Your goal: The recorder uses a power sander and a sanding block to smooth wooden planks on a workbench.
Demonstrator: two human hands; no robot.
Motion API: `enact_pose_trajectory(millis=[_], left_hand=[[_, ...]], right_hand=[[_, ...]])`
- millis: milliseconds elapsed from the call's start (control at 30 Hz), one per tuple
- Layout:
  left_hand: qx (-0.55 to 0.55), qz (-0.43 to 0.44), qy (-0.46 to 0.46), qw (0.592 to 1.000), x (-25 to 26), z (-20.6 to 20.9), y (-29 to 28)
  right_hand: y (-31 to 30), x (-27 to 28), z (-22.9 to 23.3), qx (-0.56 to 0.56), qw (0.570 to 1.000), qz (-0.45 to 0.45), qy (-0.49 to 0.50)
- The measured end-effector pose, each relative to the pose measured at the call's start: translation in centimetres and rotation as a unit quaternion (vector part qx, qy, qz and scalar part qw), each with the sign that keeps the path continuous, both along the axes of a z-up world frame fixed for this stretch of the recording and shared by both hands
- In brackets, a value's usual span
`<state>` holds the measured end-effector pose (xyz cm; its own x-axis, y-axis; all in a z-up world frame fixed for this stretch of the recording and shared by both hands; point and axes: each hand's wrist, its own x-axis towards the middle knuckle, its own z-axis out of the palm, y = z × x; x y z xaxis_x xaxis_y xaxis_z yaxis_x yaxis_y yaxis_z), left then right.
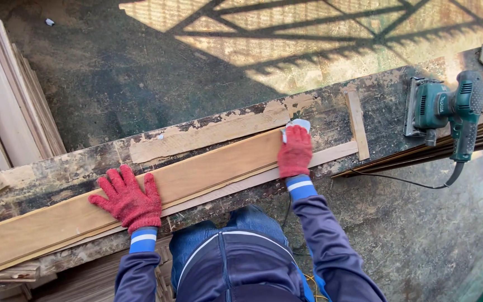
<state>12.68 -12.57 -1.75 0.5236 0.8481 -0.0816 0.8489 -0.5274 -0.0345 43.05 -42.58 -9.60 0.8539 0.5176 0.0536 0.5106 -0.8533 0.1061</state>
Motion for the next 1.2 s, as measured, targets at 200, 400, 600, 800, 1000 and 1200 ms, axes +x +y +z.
enact_pose_trajectory(millis=[200, 400, 600, 800, 1000, 1200], left_hand=[[0.001, 0.005, 0.021, 1.0, -0.3, -0.4, -0.2], [-0.145, -0.066, 0.057, 0.986, -1.1, 3.6, 2.8], [-0.112, -0.22, 0.201, 0.948, -3.7, 2.4, 8.2], [-0.134, -0.203, 0.281, 0.928, -0.7, 4.0, 9.4], [-0.248, -0.197, 0.3, 0.9, -1.0, 3.9, 11.9], [-0.368, -0.067, 0.262, 0.889, 0.3, 9.8, 9.9]], right_hand=[[9.6, -12.9, 3.1, 0.216, 0.937, 0.272, 0.026], [-1.2, -4.6, 4.6, 0.138, 0.965, 0.22, 0.025], [-14.0, -0.9, 3.6, 0.074, 0.99, -0.12, 0.017], [-15.1, -7.3, 6.7, 0.325, 0.907, -0.263, 0.053], [-15.5, -11.2, 10.0, 0.398, 0.846, -0.352, 0.053], [-16.9, -10.8, 8.9, 0.424, 0.802, -0.418, 0.045]])
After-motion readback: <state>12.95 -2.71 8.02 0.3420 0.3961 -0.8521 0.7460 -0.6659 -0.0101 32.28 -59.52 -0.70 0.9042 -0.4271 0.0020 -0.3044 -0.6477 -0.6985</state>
